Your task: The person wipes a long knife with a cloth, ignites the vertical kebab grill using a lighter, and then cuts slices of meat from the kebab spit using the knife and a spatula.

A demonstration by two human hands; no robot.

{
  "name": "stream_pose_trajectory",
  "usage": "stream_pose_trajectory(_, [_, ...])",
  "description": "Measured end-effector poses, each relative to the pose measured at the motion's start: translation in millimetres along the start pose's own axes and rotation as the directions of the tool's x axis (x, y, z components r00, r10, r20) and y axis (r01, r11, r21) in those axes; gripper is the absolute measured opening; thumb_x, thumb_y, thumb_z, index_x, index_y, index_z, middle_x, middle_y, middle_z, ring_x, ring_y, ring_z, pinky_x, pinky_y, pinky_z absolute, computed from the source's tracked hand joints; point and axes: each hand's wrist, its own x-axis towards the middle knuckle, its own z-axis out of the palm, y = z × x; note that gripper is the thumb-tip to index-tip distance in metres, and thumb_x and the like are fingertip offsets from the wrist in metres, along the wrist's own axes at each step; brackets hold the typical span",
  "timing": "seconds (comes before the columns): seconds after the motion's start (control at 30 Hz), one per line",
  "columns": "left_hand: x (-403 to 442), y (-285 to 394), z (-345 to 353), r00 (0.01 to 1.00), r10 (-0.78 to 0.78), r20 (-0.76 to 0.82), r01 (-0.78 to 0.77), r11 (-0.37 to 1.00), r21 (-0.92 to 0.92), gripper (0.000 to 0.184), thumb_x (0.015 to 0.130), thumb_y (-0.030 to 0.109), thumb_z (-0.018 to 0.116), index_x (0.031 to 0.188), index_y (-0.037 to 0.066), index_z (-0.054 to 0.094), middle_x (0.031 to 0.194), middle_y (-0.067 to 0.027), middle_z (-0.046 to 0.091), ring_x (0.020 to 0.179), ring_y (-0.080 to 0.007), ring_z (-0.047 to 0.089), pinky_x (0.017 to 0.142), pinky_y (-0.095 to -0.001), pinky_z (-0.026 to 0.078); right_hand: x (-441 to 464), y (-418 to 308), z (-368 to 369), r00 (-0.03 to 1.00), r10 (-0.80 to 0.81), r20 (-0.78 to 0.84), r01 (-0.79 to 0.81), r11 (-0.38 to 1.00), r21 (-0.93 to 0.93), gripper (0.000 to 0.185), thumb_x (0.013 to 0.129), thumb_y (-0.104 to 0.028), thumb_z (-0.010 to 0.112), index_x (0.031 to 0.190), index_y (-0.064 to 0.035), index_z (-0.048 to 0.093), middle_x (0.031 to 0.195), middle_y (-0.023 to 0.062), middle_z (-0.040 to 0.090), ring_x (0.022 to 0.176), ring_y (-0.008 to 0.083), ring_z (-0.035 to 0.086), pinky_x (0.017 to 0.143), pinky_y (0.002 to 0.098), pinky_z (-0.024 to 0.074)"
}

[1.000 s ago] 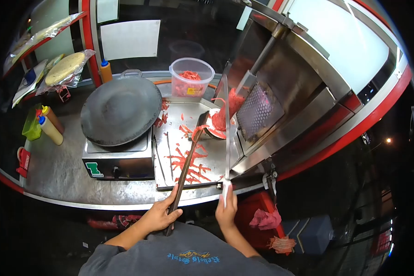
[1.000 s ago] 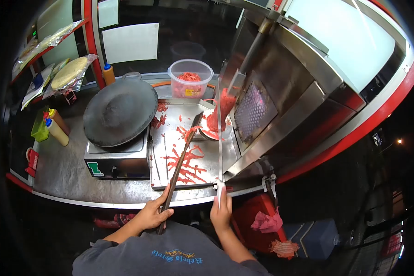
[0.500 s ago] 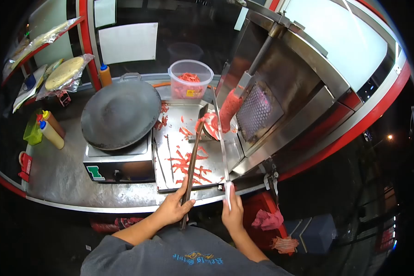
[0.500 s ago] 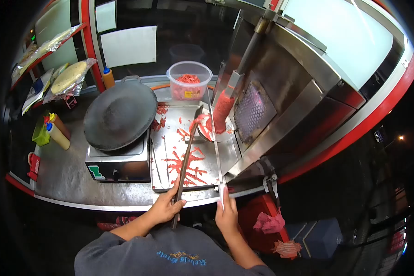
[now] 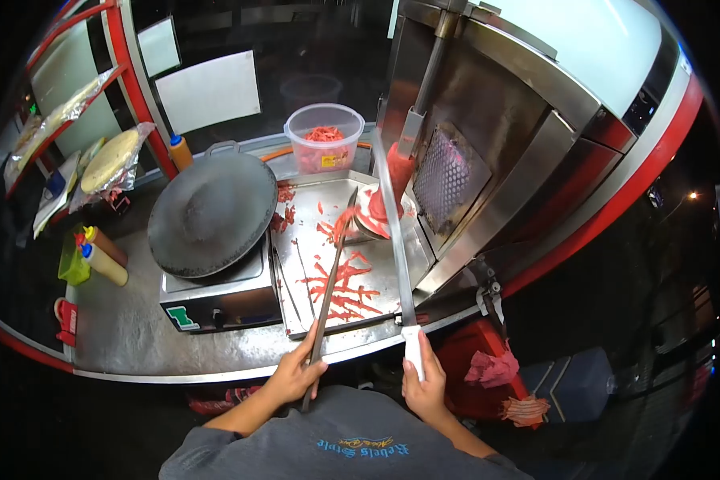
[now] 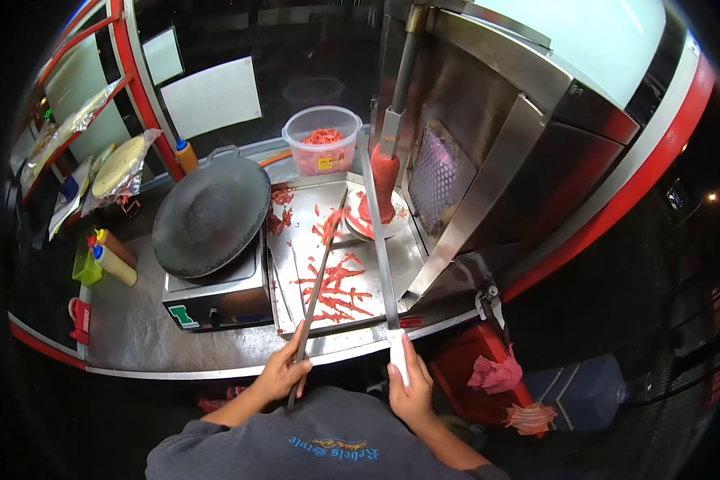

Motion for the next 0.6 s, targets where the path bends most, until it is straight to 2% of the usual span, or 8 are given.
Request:
stream_pose_trajectory(0.1, [-36,-20,-6,0.998,0.052,0.026,-0.052,0.999,-0.009,0.090,0.106,0.015,0.065,0.174,0.012,0.006,0.086,-0.0035,0.061,0.054,-0.0100,0.059,0.052,-0.0284,0.054,27,15,23,0.989,-0.096,-0.110,0.087,0.993,-0.082,0.061,0.107,-0.001,0.057,0.165,-0.0007,0.037,0.123,0.0125,0.062,0.060,0.0066,0.052,0.048,0.0252,0.0463])
stream_pose_trajectory(0.23, [-36,-3,-8,0.998,0.053,-0.024,-0.051,0.994,0.102,0.086,0.106,0.015,0.066,0.174,0.011,0.014,0.077,-0.0027,0.059,0.053,-0.0099,0.060,0.051,-0.0293,0.053,13,50,33,0.974,-0.173,-0.145,0.152,0.978,-0.144,0.062,0.107,-0.002,0.057,0.165,0.0002,0.037,0.118,0.0136,0.061,0.061,0.0088,0.054,0.048,0.0258,0.0473])
stream_pose_trajectory(0.33, [-23,4,-4,0.998,-0.012,-0.067,0.022,0.990,0.139,0.087,0.106,0.015,0.066,0.174,0.014,0.013,0.076,-0.0034,0.061,0.052,-0.0110,0.061,0.052,-0.0302,0.054,-3,46,36,0.982,0.001,-0.187,0.010,0.998,0.057,0.055,0.101,0.002,0.062,0.154,0.0099,0.048,0.119,0.0262,0.069,0.101,0.0355,0.069,0.092,0.0400,0.0552])
stream_pose_trajectory(0.37, [-20,3,-2,0.998,0.009,-0.064,0.004,0.981,0.195,0.087,0.106,0.015,0.066,0.174,0.016,0.011,0.074,-0.0039,0.063,0.052,-0.0121,0.062,0.053,-0.0304,0.055,10,45,36,0.980,-0.052,-0.194,0.061,0.997,0.041,0.055,0.101,0.002,0.062,0.154,0.0101,0.048,0.118,0.0262,0.068,0.101,0.0357,0.069,0.091,0.0400,0.0551])
stream_pose_trajectory(0.5, [-29,-1,-1,1.000,-0.009,-0.001,0.009,0.991,0.131,0.087,0.107,0.018,0.066,0.175,0.017,0.010,0.072,-0.0048,0.063,0.053,-0.0129,0.065,0.055,-0.0300,0.057,76,29,47,0.973,-0.129,-0.191,0.132,0.991,0.002,0.058,0.105,0.001,0.058,0.161,0.0035,0.042,0.118,0.0189,0.063,0.082,0.0222,0.060,0.071,0.0329,0.0508])
stream_pose_trajectory(0.6, [-41,-5,-14,0.999,-0.053,0.010,0.050,0.978,0.204,0.091,0.106,0.020,0.068,0.175,0.021,0.009,0.074,-0.0049,0.065,0.057,-0.0136,0.068,0.058,-0.0305,0.059,70,57,51,0.973,-0.146,-0.182,0.145,0.989,-0.017,0.062,0.106,-0.001,0.058,0.164,-0.0005,0.039,0.133,0.0204,0.063,0.076,0.0174,0.058,0.065,0.0294,0.0501])
